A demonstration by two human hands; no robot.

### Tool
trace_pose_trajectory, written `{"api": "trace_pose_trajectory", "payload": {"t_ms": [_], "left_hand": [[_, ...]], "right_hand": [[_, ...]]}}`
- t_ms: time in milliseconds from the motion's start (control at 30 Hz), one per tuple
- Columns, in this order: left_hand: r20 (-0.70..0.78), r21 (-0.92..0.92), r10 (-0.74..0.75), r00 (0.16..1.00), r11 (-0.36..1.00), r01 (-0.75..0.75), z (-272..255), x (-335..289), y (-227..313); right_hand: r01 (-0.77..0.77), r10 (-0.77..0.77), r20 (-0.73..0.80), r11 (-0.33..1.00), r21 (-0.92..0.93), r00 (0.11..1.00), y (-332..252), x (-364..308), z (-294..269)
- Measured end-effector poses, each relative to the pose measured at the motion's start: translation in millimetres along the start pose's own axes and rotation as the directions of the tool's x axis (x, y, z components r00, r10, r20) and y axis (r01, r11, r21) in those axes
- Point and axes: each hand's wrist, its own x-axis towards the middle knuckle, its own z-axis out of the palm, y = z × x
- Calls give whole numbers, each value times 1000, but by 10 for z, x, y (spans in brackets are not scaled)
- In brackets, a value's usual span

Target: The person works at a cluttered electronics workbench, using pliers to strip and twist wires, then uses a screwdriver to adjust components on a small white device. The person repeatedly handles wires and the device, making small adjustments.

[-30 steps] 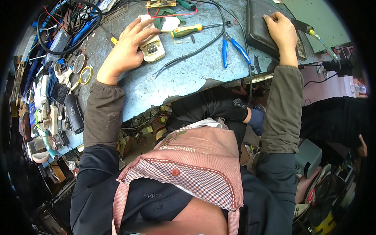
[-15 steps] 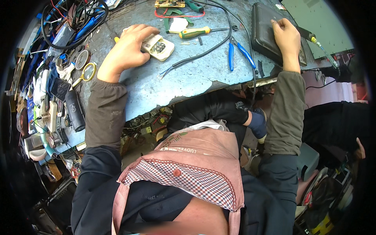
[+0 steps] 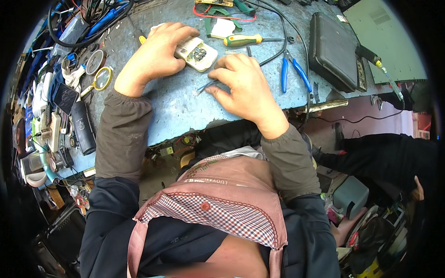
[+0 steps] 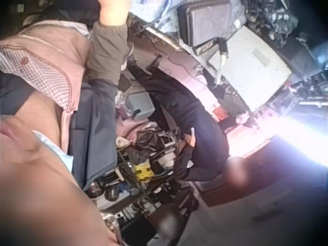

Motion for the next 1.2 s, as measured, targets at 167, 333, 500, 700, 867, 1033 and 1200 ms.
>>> {"api": "trace_pose_trajectory", "payload": {"t_ms": [167,333,500,700,867,1033,1200], "left_hand": [[8,-13,-56,998,998,56,-26,13,42],[-59,32,-63,996,997,65,-87,61,138],[-130,30,-68,989,997,73,-39,98,210],[-84,7,-87,993,996,88,-25,141,262],[-100,3,-38,994,999,39,-10,141,308],[-116,-8,-26,993,1000,25,-28,143,356],[-111,-9,-27,993,1000,26,-31,154,380]], "right_hand": [[-114,114,6,983,145,993,88,-49,-5],[-288,355,-133,886,363,925,95,-50,19],[-547,661,-93,684,482,745,143,-19,-15],[-529,661,-135,692,491,738,217,61,75],[-488,633,-217,735,470,743,179,47,105],[-485,590,-270,793,368,761,127,57,96],[-484,576,-282,809,333,768,116,65,114]]}}
